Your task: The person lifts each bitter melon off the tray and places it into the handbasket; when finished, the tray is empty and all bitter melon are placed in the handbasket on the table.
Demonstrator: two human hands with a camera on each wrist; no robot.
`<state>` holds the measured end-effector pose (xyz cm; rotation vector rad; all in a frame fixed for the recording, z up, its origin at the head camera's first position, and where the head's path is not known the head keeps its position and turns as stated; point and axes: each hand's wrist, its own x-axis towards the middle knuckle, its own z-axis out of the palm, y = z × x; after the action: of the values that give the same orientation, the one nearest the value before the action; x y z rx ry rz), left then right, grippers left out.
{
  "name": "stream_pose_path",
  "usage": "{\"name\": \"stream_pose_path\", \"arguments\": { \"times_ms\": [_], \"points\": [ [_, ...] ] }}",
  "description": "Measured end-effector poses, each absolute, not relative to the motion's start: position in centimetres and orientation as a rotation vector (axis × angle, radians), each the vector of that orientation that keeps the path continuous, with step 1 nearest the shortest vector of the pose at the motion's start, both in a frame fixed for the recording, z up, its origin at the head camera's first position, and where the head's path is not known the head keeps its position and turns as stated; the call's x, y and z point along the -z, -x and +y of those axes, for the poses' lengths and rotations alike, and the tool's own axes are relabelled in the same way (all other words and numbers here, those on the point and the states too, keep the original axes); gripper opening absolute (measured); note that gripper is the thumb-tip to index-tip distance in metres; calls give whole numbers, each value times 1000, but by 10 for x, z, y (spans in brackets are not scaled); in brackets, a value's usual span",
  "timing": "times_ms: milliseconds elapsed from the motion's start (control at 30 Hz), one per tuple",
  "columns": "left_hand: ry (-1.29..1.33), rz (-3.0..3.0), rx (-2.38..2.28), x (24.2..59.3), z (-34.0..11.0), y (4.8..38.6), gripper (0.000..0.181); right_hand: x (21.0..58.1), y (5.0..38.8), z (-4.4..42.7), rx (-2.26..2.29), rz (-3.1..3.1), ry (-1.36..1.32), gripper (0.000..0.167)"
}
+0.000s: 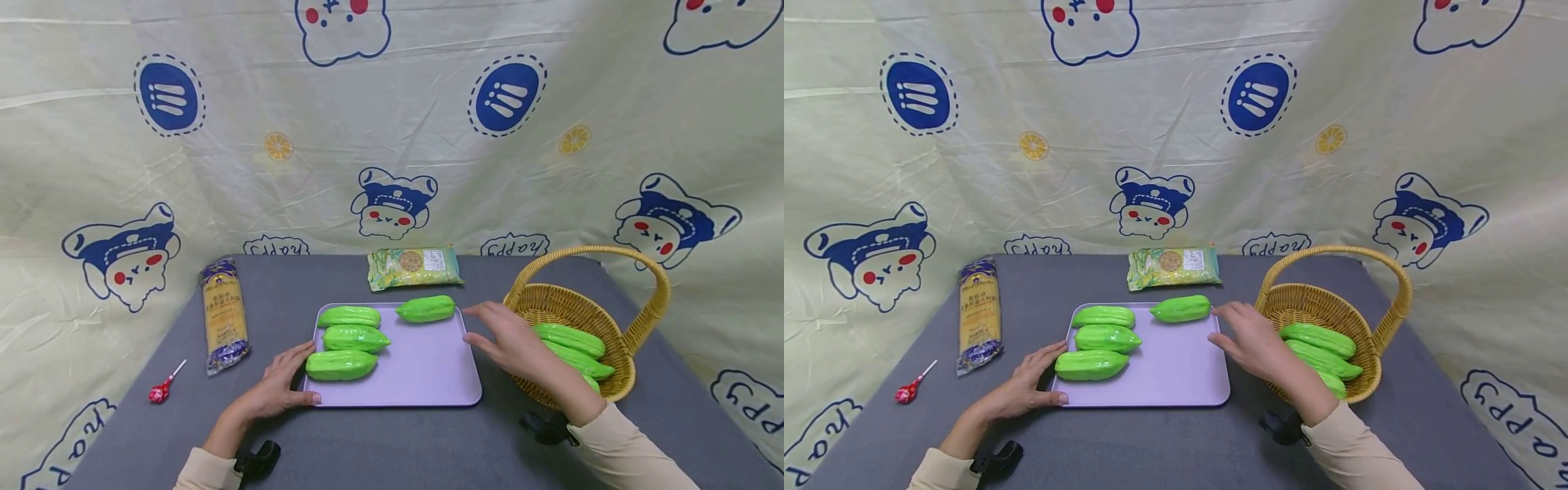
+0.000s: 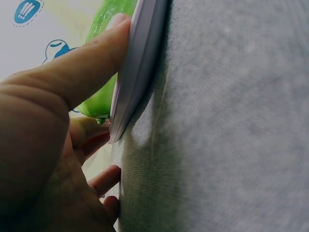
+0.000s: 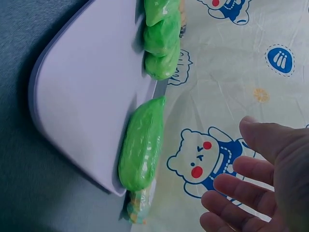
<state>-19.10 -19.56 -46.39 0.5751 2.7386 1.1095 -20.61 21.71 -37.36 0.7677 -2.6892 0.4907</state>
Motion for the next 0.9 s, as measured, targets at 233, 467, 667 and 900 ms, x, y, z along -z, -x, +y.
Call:
{"name": "stream_pose_path", "arguments": {
  "times_ms": [233,467,667,900],
  "points": [
    [-584,2752,-1108,464,-195,191,91,381,216,204,-520,-2724,-715,39],
    [-566,2735,-1111,464,-195,191,92,390,227,193,-529,-2775,-630,42],
    [-568,2735,-1111,464,-195,191,91,396,235,185,-524,-2791,-625,44],
    [-580,2749,-1101,464,-195,190,91,402,247,182,-518,-2788,-597,45]
  ]
}}
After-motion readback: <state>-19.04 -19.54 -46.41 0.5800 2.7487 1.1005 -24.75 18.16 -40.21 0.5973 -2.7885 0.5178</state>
